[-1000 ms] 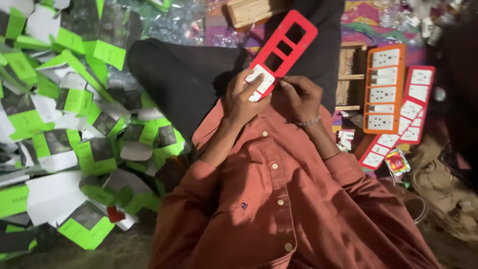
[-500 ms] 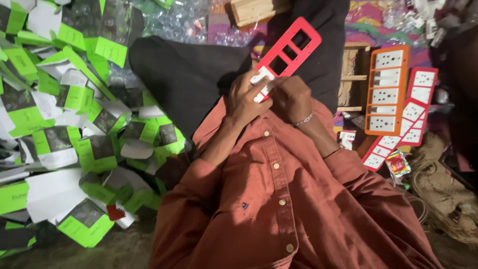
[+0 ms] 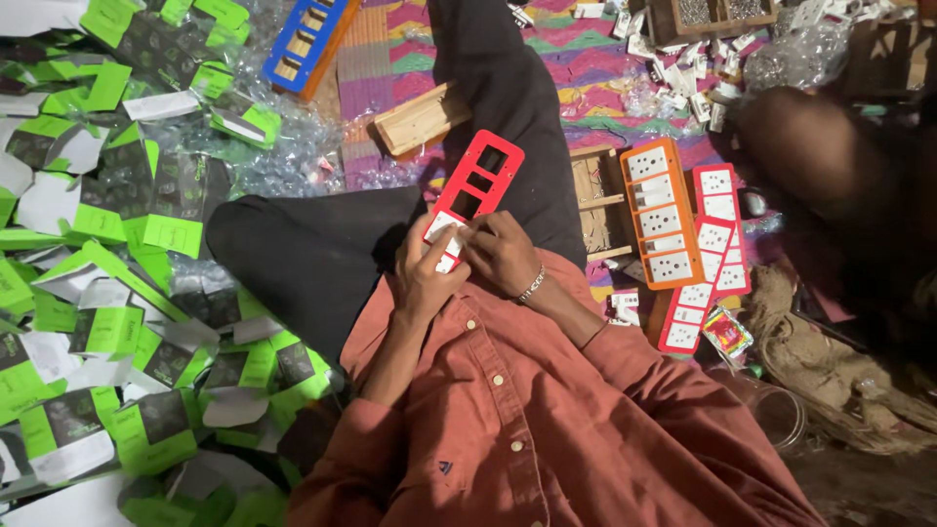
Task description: The person sits on the floor and assembles small white electrical components into a red plastic holder. They pick up components from a nearby wooden box and insert them into slots in the holder, repeating the process for multiple units.
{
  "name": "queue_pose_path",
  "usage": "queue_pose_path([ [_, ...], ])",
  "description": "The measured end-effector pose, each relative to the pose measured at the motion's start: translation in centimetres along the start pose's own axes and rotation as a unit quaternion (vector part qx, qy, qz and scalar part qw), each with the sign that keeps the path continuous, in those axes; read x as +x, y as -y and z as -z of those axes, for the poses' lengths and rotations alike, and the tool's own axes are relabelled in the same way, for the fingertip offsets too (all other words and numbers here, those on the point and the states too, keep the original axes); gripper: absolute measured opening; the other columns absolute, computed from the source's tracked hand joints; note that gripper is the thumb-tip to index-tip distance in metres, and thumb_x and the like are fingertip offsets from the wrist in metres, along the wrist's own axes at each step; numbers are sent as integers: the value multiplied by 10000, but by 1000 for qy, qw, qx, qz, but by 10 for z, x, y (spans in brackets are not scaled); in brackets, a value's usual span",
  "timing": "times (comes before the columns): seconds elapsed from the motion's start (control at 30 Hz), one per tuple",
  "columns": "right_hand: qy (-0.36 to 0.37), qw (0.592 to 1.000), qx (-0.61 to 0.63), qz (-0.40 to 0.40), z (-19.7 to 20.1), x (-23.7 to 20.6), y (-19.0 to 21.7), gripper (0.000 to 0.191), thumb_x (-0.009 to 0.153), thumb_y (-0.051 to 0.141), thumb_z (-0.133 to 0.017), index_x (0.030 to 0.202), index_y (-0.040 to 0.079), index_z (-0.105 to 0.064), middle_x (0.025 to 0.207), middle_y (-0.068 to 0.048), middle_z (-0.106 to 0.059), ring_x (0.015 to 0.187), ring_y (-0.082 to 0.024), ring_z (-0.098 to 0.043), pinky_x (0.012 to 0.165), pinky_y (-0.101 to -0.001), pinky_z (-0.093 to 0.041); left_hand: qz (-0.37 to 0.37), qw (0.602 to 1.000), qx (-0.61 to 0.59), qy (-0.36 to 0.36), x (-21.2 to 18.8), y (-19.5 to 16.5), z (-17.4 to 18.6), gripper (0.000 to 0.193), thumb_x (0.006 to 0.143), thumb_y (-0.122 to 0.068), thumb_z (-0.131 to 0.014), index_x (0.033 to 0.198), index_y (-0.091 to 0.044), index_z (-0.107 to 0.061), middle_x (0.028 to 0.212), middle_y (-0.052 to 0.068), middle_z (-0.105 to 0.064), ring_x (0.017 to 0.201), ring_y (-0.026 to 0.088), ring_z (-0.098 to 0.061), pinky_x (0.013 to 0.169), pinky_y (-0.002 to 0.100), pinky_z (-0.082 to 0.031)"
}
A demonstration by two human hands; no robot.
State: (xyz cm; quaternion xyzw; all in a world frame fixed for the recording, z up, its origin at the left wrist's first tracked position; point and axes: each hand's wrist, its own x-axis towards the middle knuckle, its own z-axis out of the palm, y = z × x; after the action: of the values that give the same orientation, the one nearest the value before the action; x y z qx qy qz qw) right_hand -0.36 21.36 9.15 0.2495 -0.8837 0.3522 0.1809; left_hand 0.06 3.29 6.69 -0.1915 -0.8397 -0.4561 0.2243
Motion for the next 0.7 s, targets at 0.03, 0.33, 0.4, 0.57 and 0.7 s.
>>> queue_pose_path([
  [0.03,2,1000,3,-1,2,2,2,194,855,104,-808,1026,31,-752,1072,-93,-663,951,-295,-622,827,-397,-536,-15,1000,12,-3,1,0,0,489,680,-75,-811,1160,-19,-735,1320,197,-597,1170,370,-647,1002,447,-546],
  [0.33,22,997,-80,-11,10,8,15,179,819,208,-776,971,116,-792,1118,-58,-673,1085,-301,-593,884,-448,-433,-34,998,45,0,-4,0,5,435,672,-39,-788,1107,-68,-769,1307,149,-608,1235,352,-599,1068,472,-492],
  [0.4,14,997,-67,-25,11,9,15,174,824,224,-778,954,107,-781,1130,-61,-665,1115,-308,-588,931,-457,-425,-32,999,38,3,-5,0,4,413,679,-52,-802,1089,-66,-752,1320,149,-611,1231,352,-606,1060,474,-488],
  [0.57,-49,999,9,-22,16,8,12,162,842,148,-762,985,72,-773,1144,-84,-666,1129,-302,-592,964,-441,-455,-47,998,30,-24,0,-3,4,400,714,-37,-806,1110,-70,-764,1314,164,-593,1227,372,-590,1048,471,-501],
  [0.7,-143,983,0,-116,32,-8,-12,34,909,61,-745,936,40,-744,1017,-119,-701,980,-289,-652,868,-390,-517,-14,998,23,-53,4,-12,11,373,777,-27,-803,1147,-42,-760,1315,169,-596,1214,382,-608,1022,460,-528],
])
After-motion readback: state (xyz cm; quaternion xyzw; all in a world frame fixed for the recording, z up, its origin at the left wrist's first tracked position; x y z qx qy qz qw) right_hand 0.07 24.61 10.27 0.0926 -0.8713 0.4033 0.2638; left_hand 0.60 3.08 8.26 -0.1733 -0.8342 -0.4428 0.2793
